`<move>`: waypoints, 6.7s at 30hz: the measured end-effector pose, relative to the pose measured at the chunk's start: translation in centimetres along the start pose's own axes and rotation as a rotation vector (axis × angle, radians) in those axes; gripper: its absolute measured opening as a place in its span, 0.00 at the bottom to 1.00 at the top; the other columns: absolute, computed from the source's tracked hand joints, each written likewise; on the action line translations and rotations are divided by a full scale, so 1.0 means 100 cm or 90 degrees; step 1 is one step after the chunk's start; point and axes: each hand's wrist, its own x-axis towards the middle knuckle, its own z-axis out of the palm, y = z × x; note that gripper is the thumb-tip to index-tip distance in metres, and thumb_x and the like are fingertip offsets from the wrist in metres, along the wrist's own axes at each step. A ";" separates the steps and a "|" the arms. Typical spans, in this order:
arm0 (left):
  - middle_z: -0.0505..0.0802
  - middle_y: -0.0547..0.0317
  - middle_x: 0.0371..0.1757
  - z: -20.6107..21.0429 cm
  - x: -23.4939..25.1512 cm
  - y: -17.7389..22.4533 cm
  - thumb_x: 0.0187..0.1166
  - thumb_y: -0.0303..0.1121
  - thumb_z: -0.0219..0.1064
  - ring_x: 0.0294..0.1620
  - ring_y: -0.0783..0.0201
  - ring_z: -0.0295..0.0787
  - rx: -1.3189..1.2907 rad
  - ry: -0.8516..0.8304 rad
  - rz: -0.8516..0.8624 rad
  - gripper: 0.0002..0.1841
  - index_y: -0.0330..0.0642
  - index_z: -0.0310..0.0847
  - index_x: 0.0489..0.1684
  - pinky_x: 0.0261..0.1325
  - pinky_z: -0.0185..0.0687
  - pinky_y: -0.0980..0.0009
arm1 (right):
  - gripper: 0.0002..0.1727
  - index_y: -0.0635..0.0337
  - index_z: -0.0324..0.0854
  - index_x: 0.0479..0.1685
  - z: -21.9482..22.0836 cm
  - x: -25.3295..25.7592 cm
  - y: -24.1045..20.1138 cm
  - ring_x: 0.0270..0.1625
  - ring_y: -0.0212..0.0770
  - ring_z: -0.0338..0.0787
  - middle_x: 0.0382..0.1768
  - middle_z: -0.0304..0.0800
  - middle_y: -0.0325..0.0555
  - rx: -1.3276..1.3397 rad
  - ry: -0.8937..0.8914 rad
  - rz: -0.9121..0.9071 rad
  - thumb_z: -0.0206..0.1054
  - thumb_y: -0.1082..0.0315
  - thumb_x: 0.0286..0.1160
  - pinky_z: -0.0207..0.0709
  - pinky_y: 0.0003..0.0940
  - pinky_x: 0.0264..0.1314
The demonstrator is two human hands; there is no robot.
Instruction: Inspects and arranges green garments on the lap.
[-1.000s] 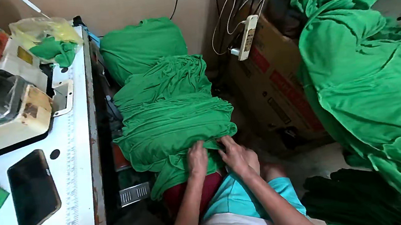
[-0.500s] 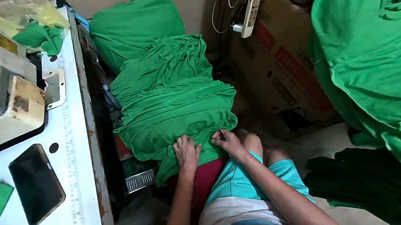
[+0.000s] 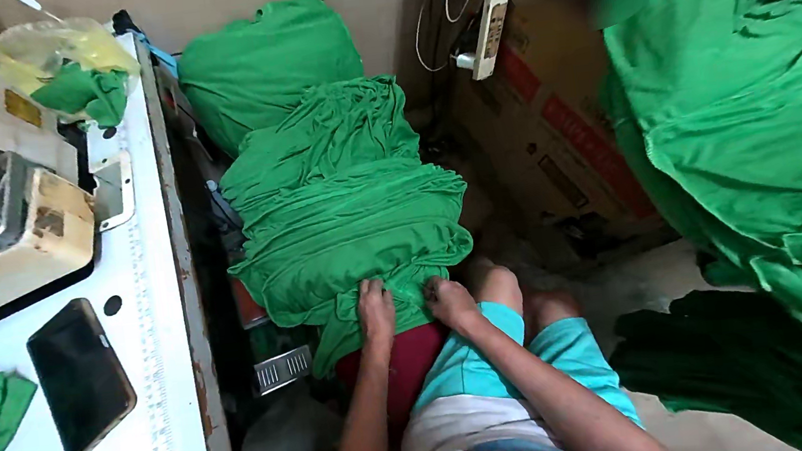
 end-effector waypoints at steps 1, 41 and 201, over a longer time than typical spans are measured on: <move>0.84 0.36 0.70 0.000 -0.001 0.003 0.84 0.27 0.62 0.68 0.45 0.86 0.015 0.000 -0.007 0.16 0.28 0.82 0.64 0.73 0.80 0.55 | 0.24 0.64 0.75 0.72 -0.001 0.000 0.001 0.70 0.62 0.85 0.64 0.86 0.63 0.008 0.001 0.006 0.67 0.70 0.76 0.76 0.61 0.73; 0.88 0.36 0.63 -0.011 -0.002 0.009 0.92 0.31 0.52 0.63 0.43 0.89 0.045 -0.133 0.161 0.16 0.32 0.82 0.63 0.69 0.80 0.49 | 0.19 0.67 0.67 0.68 0.000 0.019 0.018 0.43 0.39 0.86 0.50 0.85 0.54 0.403 -0.044 -0.094 0.50 0.60 0.95 0.79 0.35 0.45; 0.93 0.53 0.45 0.016 0.013 0.041 0.86 0.26 0.60 0.47 0.73 0.88 -0.509 -0.028 0.181 0.10 0.28 0.85 0.50 0.57 0.83 0.73 | 0.31 0.61 0.68 0.76 -0.062 -0.017 0.041 0.53 0.58 0.91 0.52 0.89 0.59 0.218 0.188 -0.131 0.53 0.45 0.89 0.80 0.62 0.57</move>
